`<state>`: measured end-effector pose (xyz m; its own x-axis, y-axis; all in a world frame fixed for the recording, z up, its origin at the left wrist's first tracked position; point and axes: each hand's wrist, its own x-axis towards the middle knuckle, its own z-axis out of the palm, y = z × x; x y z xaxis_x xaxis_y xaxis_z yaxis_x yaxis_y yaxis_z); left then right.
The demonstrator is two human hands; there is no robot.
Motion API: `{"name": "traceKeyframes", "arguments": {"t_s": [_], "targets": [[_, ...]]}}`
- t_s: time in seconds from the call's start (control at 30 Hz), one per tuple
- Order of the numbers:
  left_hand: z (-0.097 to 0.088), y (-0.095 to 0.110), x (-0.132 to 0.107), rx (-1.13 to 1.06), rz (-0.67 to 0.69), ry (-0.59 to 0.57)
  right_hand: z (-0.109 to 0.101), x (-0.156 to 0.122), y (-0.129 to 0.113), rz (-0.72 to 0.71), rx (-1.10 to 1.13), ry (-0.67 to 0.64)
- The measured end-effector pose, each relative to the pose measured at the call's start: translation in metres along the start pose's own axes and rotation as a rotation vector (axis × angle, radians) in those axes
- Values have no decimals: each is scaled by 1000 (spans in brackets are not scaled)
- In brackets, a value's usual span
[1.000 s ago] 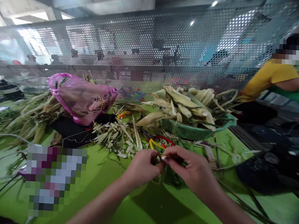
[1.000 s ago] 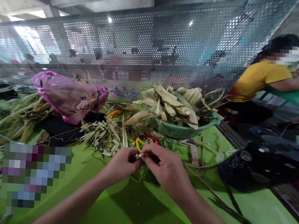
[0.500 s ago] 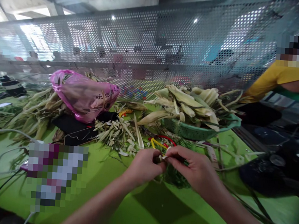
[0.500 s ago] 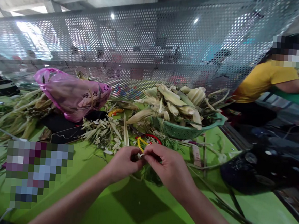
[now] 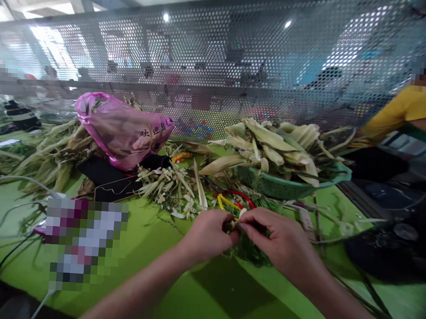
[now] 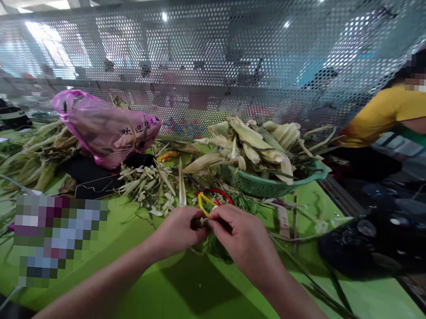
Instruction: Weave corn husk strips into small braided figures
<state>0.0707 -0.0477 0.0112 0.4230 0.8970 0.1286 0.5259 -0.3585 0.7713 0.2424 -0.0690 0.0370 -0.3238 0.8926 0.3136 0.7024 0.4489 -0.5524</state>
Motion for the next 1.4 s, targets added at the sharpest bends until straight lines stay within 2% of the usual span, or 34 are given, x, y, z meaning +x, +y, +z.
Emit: {"name": "traceKeyframes", "arguments": {"t_s": [0.27,0.43,0.63,0.8,0.9,1.0,1.1,1.27,1.4], "targets": [[-3,-1,-2,-27,2,-66,-1,2,-2,-107,-1,-101],[-6,-5,-1,-35,-12,-87,-2,1,-4,-156,-24,-97],[-6,-5,-1,-34,51,-70,1,-2,-6,-218,-113,4],[0,-8,-2,-85,89,-87,10,-6,-7,-318,-217,-45],[3,-11,-1,-156,26,-102,8,-4,-9,-285,-140,-7],[2,-12,2,-251,-90,-109,-1,-1,-8,-179,-40,93],[-2,-9,5,-267,-140,-82,-9,2,-2,-105,6,142],[-4,-7,4,-228,-111,-55,-3,3,4,-86,20,114],[2,-13,2,-249,-63,-53,3,2,-3,-160,6,93]]}}
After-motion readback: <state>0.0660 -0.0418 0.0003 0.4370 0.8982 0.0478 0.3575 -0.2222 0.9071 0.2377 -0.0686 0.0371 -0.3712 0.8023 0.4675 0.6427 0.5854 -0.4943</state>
